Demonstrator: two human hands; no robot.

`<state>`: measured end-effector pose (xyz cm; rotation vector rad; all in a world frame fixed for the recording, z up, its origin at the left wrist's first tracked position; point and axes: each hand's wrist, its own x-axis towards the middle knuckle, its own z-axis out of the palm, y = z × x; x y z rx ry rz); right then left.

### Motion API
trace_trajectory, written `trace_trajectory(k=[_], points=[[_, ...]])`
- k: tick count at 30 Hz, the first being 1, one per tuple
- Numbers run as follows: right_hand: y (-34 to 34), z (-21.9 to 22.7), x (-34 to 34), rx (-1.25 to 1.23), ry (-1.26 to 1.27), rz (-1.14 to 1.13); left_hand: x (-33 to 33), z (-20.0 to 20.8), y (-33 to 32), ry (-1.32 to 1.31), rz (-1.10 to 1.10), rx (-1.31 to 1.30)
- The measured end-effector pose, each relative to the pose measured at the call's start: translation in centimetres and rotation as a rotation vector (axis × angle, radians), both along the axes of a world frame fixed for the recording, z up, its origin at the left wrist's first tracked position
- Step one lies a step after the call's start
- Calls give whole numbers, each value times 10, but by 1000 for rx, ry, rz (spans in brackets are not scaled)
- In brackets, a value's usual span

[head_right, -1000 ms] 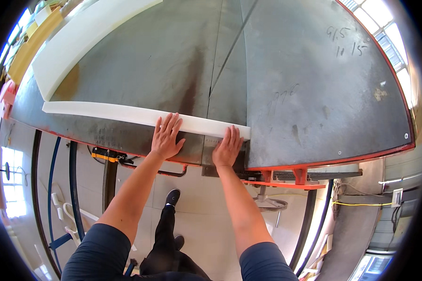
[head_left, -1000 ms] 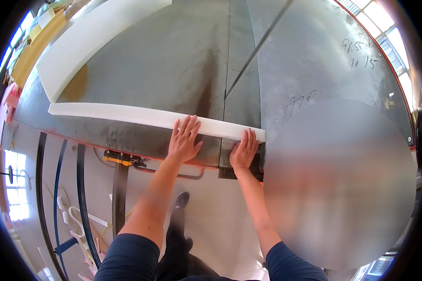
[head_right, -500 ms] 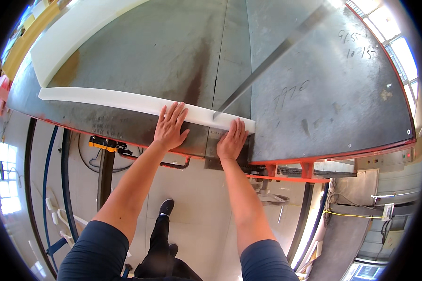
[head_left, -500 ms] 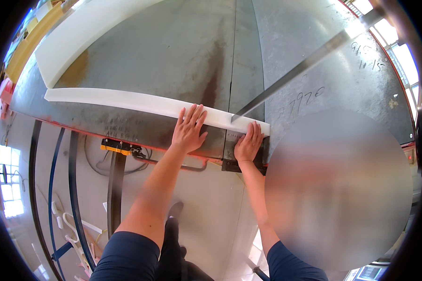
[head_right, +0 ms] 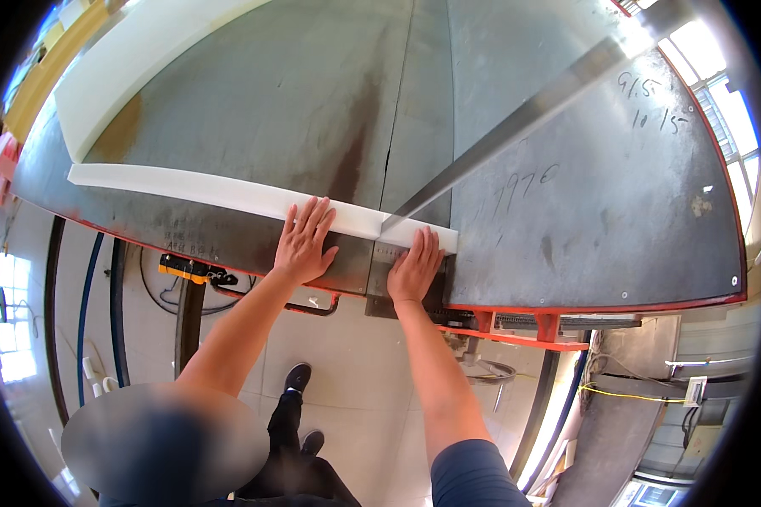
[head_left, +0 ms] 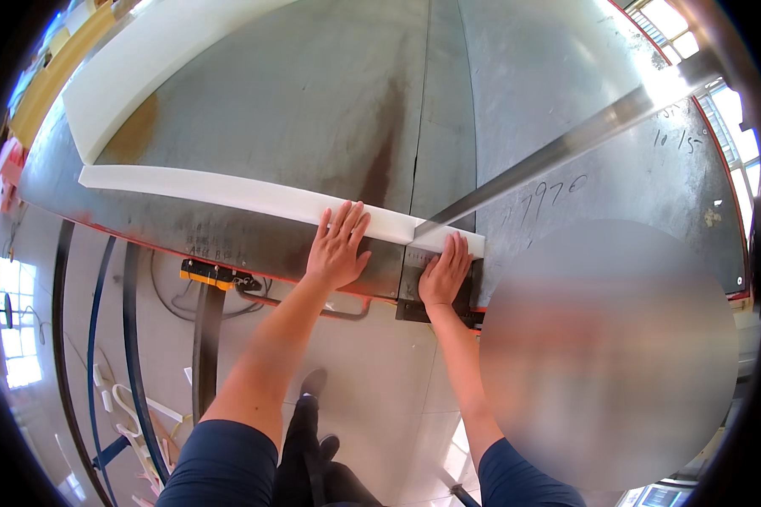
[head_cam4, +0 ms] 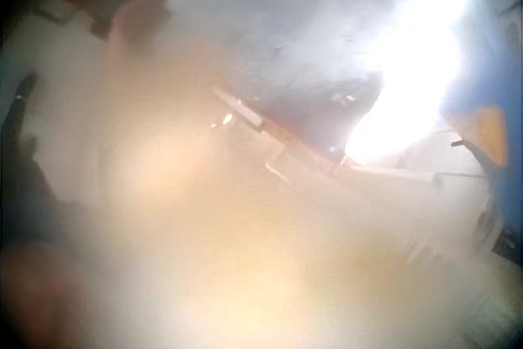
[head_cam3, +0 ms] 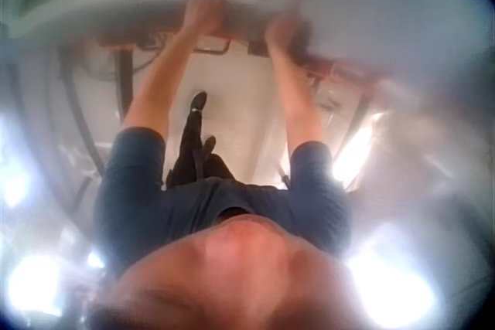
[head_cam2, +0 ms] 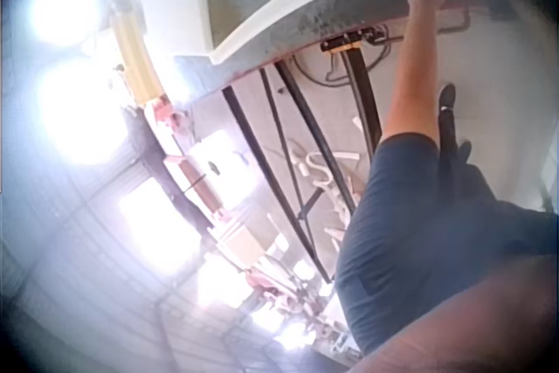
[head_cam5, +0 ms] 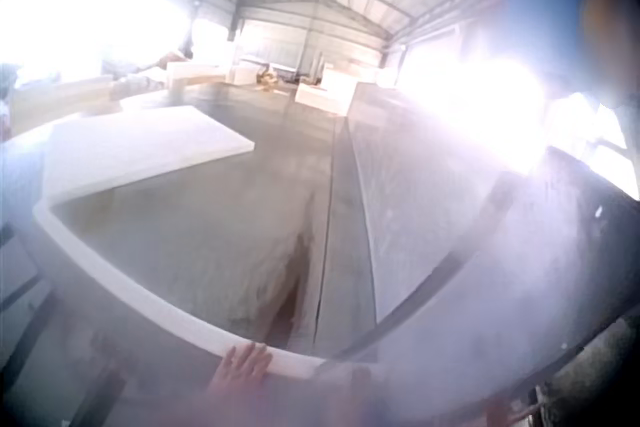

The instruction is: The person uses a manual guillotine-style cutter to slice a long white foam strip into multiple smaller rectangular pieces. They align the strip against the machine's guide, press down the lever to cut, and stack the resulting pieces on the table. Later, they handle a larger white foam sheet, positioning it on the cutter.

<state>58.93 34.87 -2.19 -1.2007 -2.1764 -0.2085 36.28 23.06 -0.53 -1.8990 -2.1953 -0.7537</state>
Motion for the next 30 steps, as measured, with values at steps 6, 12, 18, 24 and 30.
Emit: trace_trajectory(k=[6, 12, 18, 24, 30], points=[[2, 3, 1, -39, -7, 0, 1, 4, 3, -16, 9, -39], [2, 3, 3, -53, -3, 0, 2, 2, 5, -28, 15, -49], [3, 14, 3, -12, -29, 37, -3, 3, 5, 5, 18, -63], [29, 58, 5, -166, -253, 60, -1, 5, 9, -12, 11, -80], [16, 126, 8, -149, -31, 103, -5, 2, 8, -64, -10, -76]])
